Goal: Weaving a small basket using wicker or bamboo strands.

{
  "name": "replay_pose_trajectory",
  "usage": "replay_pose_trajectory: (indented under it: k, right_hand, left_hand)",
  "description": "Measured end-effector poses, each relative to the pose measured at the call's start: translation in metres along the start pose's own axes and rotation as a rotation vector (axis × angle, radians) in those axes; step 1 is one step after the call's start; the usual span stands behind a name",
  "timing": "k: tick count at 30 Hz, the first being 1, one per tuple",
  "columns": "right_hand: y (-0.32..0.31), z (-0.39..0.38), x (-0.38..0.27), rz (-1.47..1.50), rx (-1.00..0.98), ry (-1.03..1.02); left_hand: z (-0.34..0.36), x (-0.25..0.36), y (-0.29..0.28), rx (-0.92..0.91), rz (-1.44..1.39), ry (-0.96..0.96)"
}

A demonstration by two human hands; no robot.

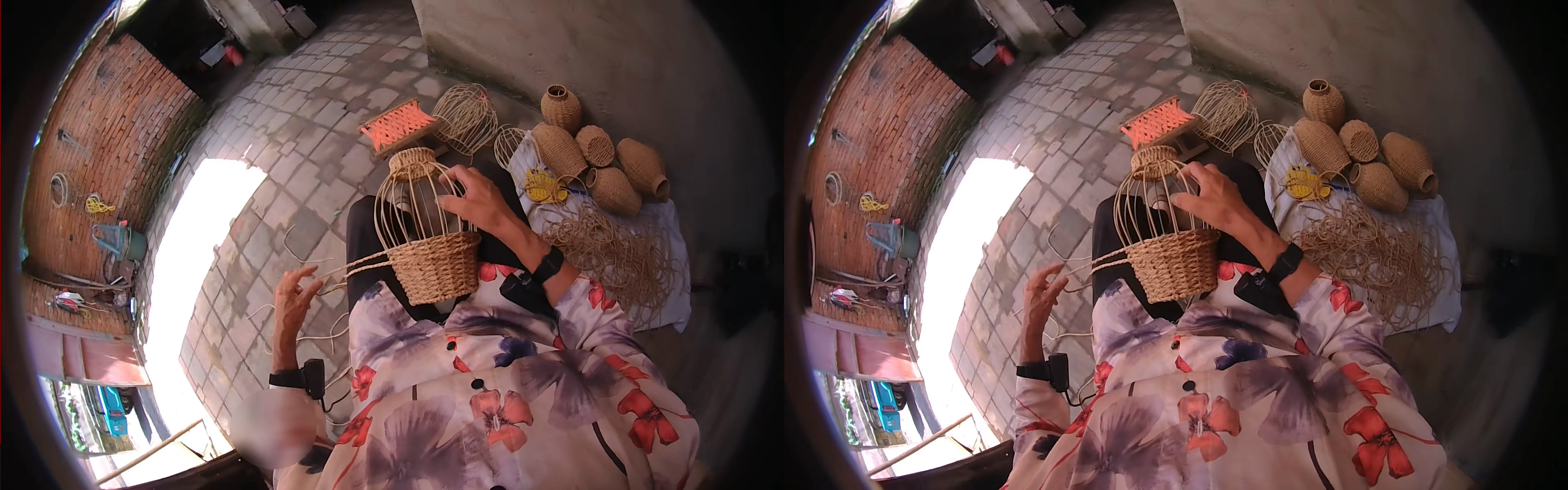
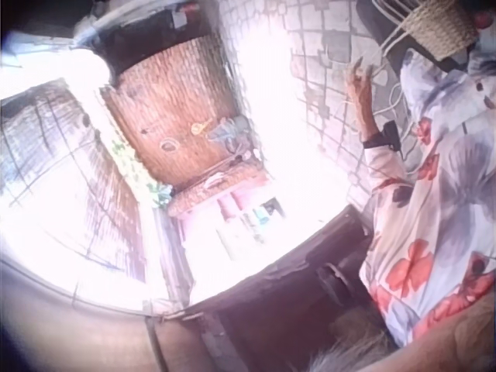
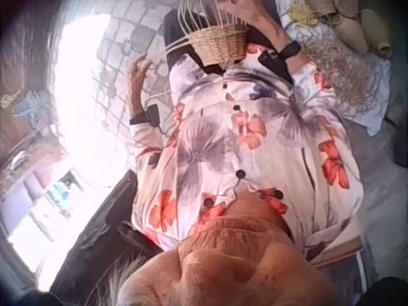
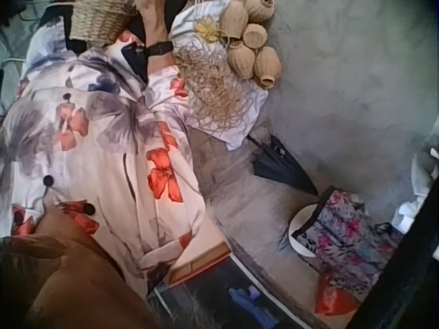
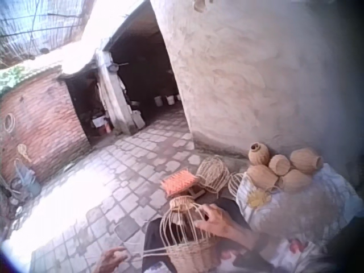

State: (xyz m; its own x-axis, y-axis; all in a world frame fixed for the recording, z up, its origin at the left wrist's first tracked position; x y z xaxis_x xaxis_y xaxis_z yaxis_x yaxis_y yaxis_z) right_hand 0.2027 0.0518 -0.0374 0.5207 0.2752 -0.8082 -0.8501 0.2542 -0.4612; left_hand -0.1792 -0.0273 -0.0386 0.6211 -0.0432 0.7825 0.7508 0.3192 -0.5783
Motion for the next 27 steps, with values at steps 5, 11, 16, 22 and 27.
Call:
replay_pose_trajectory:
  k: [5,11,16,22,27]
  right_hand:
    - [-0.012,-0.008,0.001,0.135,0.112,0.185]
    - [-0.004,-0.010,-0.004,0.324,0.128,0.265]
    - [0.006,-0.006,0.011,0.367,0.212,0.328]
    - [0.014,0.003,0.015,0.268,0.423,0.253]
    - [0.018,0.012,0.016,0.206,0.511,0.215]
  left_hand:
    - [-0.005,0.084,0.011,0.146,-0.067,0.237]
    - [-0.037,0.136,0.063,-0.105,0.109,0.748]
    - [-0.059,0.115,0.073,-0.314,-0.059,0.535]
    - [-0.042,0.129,0.073,0.017,0.141,0.576]
    - [-0.033,0.102,0.085,0.047,0.212,0.509]
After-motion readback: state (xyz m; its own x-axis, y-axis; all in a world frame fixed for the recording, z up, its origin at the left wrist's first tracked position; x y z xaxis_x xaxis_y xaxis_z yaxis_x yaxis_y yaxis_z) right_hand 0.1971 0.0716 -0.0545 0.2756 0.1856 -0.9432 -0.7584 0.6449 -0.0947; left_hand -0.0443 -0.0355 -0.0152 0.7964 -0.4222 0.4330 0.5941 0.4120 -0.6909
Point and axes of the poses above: each hand's wrist, its own z-axis towards the middle knuckle, its own y-axis out of the palm, x = y × z, the point moved 3 cm from there along z, towards the middle knuckle, and after that the axes turned 15 degrees about x, right-handed, at the moved point
